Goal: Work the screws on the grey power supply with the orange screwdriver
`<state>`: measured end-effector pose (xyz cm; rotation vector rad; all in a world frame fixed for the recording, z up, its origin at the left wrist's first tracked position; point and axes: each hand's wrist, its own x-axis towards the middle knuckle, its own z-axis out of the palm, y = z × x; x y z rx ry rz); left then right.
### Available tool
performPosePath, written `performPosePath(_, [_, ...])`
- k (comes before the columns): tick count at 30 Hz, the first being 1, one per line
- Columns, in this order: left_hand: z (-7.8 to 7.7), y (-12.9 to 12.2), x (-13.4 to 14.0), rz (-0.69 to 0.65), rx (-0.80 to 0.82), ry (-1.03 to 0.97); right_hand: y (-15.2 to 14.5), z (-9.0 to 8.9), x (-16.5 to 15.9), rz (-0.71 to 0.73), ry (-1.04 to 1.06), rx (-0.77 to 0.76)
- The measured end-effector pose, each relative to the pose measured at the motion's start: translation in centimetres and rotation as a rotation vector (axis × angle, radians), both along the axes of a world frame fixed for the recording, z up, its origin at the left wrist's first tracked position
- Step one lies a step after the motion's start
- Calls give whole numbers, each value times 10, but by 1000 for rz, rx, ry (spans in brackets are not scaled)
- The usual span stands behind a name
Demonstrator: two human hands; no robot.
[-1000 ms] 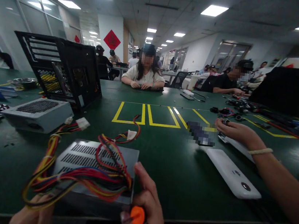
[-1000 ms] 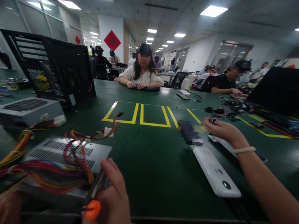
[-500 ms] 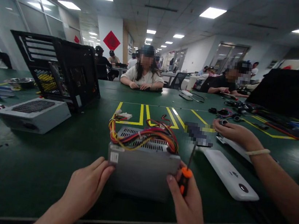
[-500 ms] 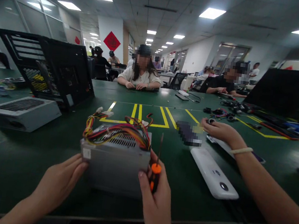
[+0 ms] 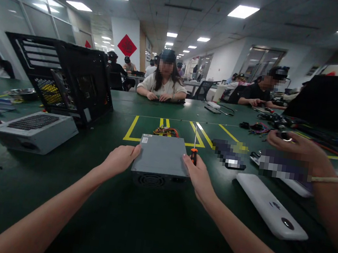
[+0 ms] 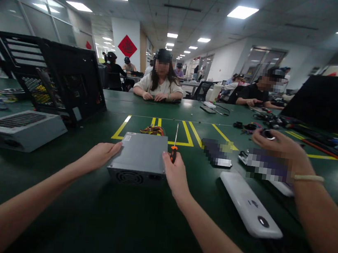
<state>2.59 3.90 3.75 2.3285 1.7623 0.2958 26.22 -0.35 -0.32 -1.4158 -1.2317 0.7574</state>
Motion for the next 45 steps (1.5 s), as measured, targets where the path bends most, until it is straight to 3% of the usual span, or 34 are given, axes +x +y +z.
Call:
performPosePath(8, [-1,65,0,153,25,16,75,0,-13,-61,-101,21])
performPosePath(12, [7,70,-5,227,61,3,85,11,-11,-107,-207,59])
performPosePath(15, [10,47,-22,261,100,-21,64,34,-12,-121,-305,177])
performPosePath(17, [6,23,-35,249,123,-40,40,61,-22,-71,-372,267])
performPosePath(19, [-2,-6,-47,163,124,-89,14,97,-37,97,-457,338])
performPosePath(21, [-11,-36,-55,61,73,-113,-10,132,-51,368,-685,564])
performPosePath(23, [-19,-65,-58,13,6,-105,-25,153,-56,374,-743,702])
performPosePath(24, [-22,-77,-57,-19,-23,-103,-29,154,-54,343,-728,723])
performPosePath(26, [-26,-93,-48,-48,-34,-41,-29,135,-44,215,-634,679])
performPosePath(28, [-27,-96,-29,-163,-16,24,-20,98,-30,54,-465,559])
performPosePath(31, [-25,-77,15,-369,88,167,-3,43,-13,-70,-250,363])
performPosePath(33, [-24,-55,44,-498,182,232,4,21,-6,-77,-209,325])
performPosePath(38, [-31,-14,77,-662,396,423,8,11,-3,-67,-177,277])
performPosePath(42, [-37,-7,71,-694,499,434,8,11,-4,-59,-173,278])
performPosePath(45, [-35,-9,59,-679,497,311,5,12,-5,-29,-157,272])
